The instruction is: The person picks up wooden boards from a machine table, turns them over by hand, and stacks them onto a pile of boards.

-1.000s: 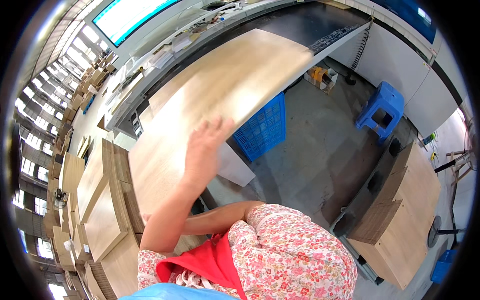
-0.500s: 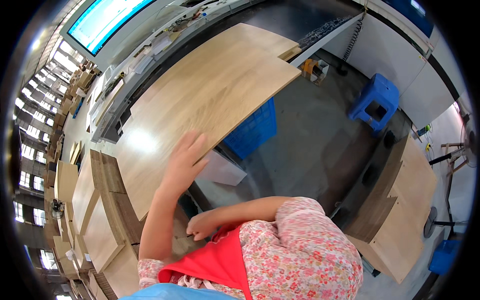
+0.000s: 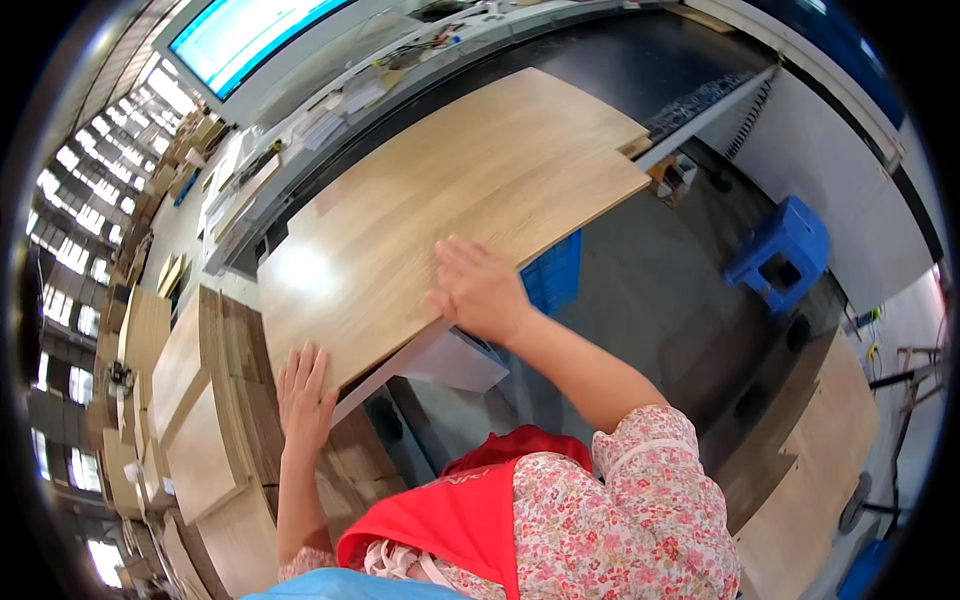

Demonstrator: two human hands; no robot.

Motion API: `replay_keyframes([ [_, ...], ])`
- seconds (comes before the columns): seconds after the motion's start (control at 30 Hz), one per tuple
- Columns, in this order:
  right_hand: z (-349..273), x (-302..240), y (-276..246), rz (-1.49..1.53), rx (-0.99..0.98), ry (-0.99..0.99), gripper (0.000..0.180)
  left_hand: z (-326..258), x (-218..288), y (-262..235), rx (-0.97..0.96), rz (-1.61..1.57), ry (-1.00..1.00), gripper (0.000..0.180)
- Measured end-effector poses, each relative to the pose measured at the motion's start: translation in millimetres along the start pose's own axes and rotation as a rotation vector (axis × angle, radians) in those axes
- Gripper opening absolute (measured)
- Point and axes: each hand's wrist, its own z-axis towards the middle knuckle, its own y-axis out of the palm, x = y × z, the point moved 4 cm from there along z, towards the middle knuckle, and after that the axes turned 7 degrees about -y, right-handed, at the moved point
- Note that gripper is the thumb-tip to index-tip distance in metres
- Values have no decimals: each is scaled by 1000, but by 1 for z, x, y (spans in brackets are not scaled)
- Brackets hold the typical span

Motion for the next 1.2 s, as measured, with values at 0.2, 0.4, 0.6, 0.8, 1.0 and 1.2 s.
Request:
replay_keyframes([
  [0.2,18,88,9,-94,-51,30,22,71,48,11,-2,-97,4,52],
  [0.4,34,155,14,-75,-22,45,23,127,69,34,48,-134,6,52],
  [0.6,27,194,31,-143,-288,135,32,118,40,32,-88,-487,124,51],
  [0.8,13,180,31,-300,-353,435,40,1,-162,18,101,-7,-379,57],
  [1.0,42,65,44,-316,-389,346,36,-190,-411,47,-251,264,-1030,75],
  [1.2,64,-27,69,-208,-397,274,27,-251,-435,92,-129,307,-1016,74],
])
